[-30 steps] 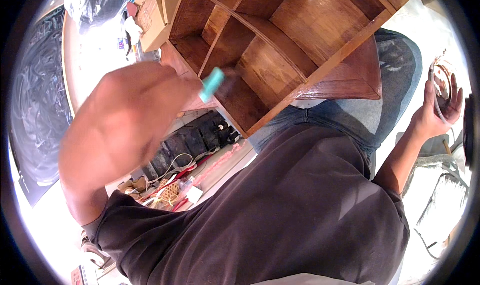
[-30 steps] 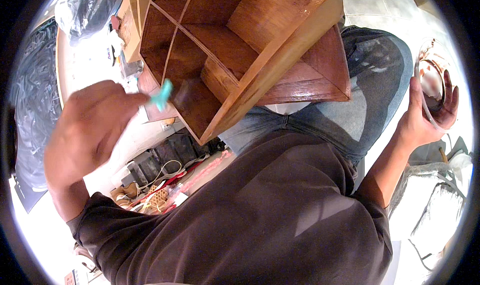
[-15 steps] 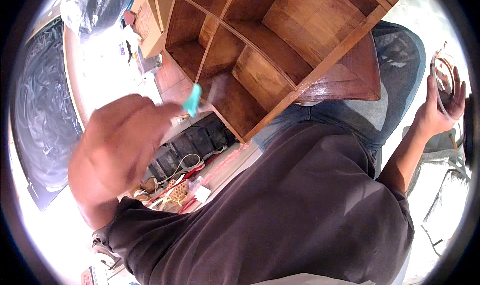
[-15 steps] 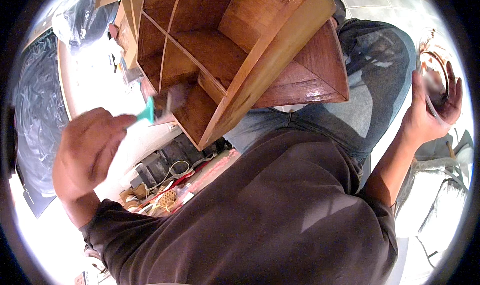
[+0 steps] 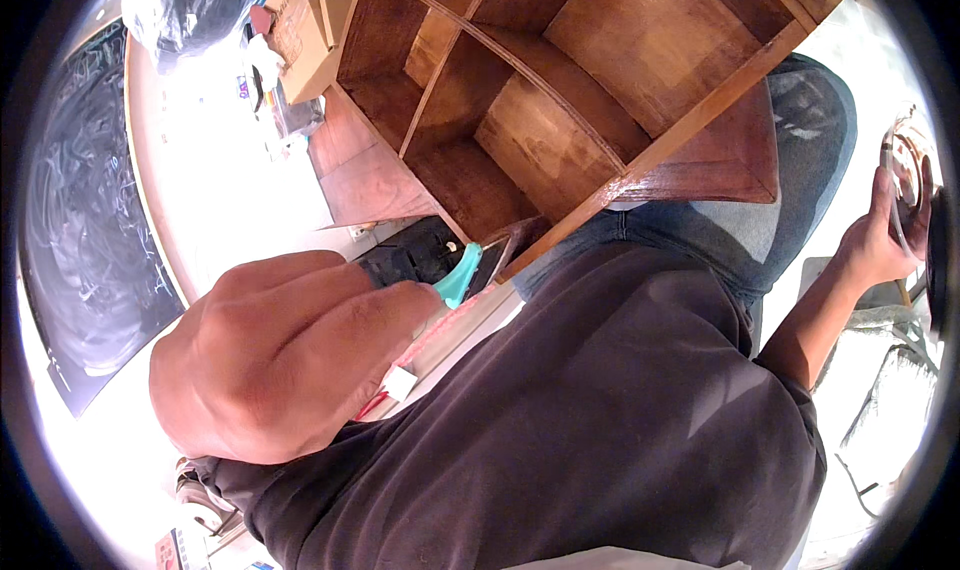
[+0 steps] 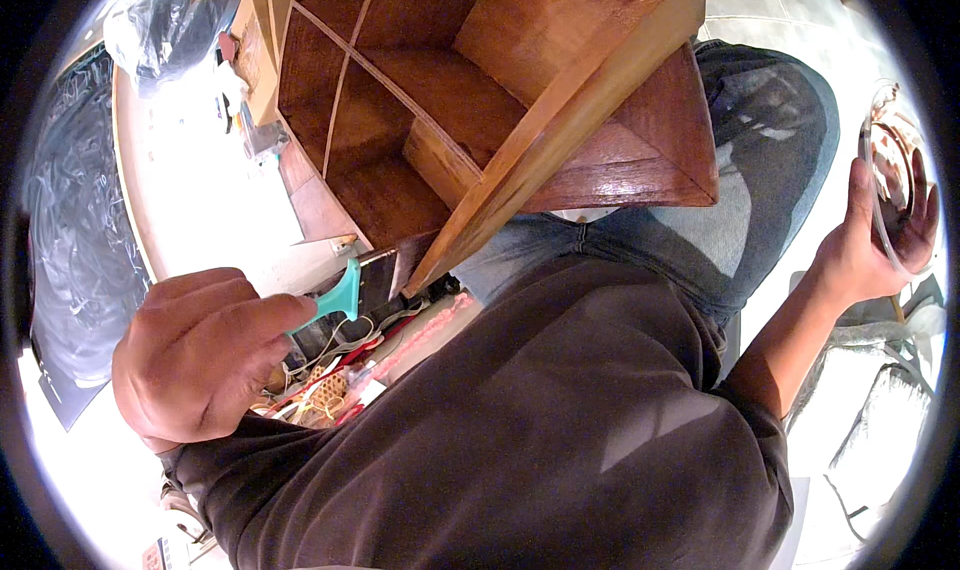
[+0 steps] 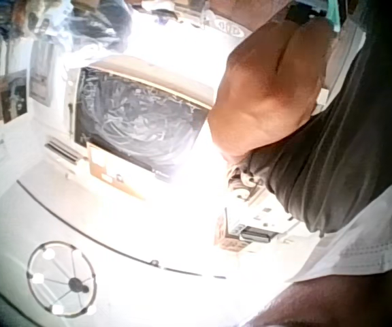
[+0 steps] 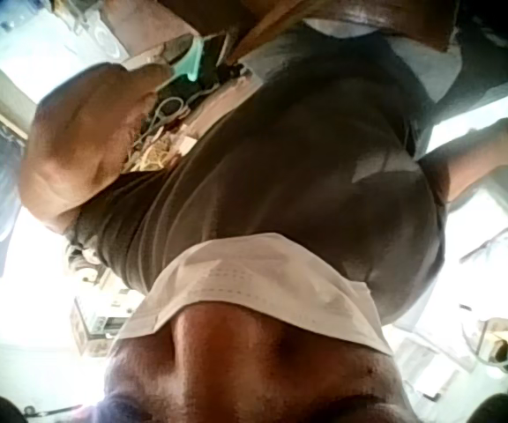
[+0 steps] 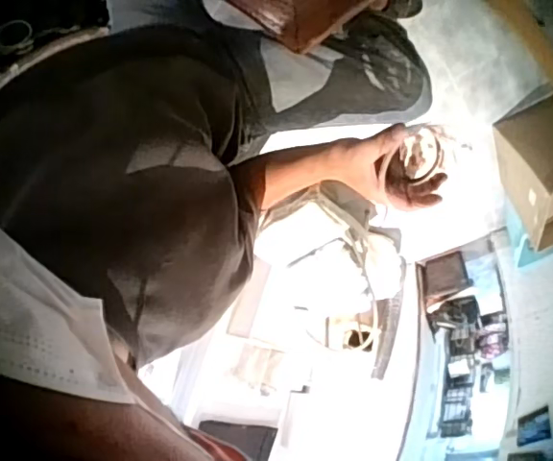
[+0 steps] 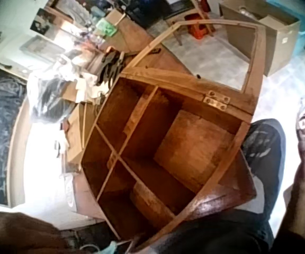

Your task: The person applies a brown liquid finish to the interior compartments and the outer edges of a multi-compartment wooden box using a paintbrush, dipping the brush into a small plastic container of the liquid between strokes.

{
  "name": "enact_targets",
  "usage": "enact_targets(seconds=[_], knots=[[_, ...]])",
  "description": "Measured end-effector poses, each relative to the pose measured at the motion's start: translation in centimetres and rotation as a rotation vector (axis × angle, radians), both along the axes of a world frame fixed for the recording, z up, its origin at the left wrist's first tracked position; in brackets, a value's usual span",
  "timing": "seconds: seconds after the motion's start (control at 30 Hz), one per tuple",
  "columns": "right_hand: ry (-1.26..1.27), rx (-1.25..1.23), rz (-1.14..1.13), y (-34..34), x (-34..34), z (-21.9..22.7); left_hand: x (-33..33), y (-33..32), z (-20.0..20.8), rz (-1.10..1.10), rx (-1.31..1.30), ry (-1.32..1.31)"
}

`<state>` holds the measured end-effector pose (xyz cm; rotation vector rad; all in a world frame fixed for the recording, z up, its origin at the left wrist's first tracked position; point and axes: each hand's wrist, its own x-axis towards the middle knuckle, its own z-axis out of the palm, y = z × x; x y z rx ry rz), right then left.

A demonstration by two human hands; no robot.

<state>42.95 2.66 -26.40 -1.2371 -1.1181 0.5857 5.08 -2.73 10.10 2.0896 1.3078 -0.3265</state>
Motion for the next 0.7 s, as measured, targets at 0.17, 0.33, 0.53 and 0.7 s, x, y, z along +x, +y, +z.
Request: enact_targets(seconds=[0.17, 0.33, 0.53, 0.7], knots=[[0.008, 0.049, -0.053, -0.3, 1.0, -0.4, -2.6, 1.5, -0.6, -0.016, 0.008, -0.006], [0.01, 0.047, -0.031, -0.3, 1.1, -0.1, -5.3, 2.9, 3.8, 0.032, 0.202, 0.222], [-0.028, 0.025, -0.045, -0.4, 0.6, 0.5, -8.3, 4.2, 3.6, 0.252, 0.323, 0.378], [-0.025, 0.033, -0.044, -0.3, 0.5, 0.6, -9.7, 4.9, 0.1, 0.176, 0.098, 0.191]])
